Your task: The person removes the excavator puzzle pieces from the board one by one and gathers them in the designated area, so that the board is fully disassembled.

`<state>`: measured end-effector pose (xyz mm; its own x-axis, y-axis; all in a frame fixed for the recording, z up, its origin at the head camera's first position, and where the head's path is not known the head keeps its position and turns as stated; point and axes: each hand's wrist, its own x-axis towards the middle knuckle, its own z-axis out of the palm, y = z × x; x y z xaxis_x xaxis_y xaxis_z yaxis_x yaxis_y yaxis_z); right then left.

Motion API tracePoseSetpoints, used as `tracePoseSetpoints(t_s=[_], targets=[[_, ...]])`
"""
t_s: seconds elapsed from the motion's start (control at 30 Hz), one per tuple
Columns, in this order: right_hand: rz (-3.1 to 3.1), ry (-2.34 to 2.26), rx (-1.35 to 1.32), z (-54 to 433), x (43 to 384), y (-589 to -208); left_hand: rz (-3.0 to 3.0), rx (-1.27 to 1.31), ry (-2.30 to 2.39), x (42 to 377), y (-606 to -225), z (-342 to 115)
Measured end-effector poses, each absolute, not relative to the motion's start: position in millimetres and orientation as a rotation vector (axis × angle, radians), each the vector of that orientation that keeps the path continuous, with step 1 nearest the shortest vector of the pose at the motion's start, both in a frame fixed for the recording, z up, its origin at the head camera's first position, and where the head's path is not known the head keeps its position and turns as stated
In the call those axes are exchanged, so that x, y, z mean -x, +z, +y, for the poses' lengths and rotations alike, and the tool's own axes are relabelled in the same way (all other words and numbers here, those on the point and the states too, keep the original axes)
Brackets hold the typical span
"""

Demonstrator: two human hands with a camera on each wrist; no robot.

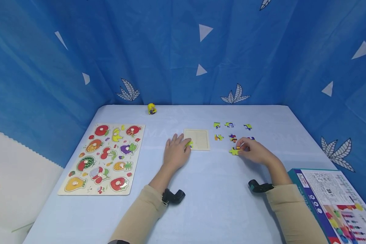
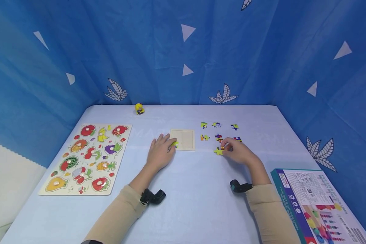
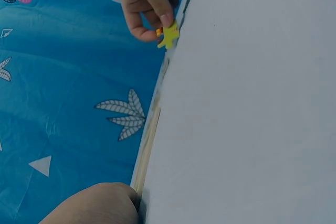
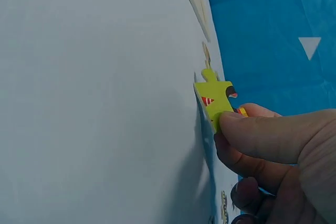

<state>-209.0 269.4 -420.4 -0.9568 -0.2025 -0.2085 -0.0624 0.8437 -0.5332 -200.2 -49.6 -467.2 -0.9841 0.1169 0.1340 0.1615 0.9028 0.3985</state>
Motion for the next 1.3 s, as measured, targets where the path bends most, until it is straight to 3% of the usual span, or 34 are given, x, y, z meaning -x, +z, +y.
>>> tracePoseSetpoints(t_s=[1.3], targets=[[2.85, -0.597, 0.204, 266.7, 204.1, -417.0, -2.94, 0.227, -0.656, 200.1, -468.1, -50.1]])
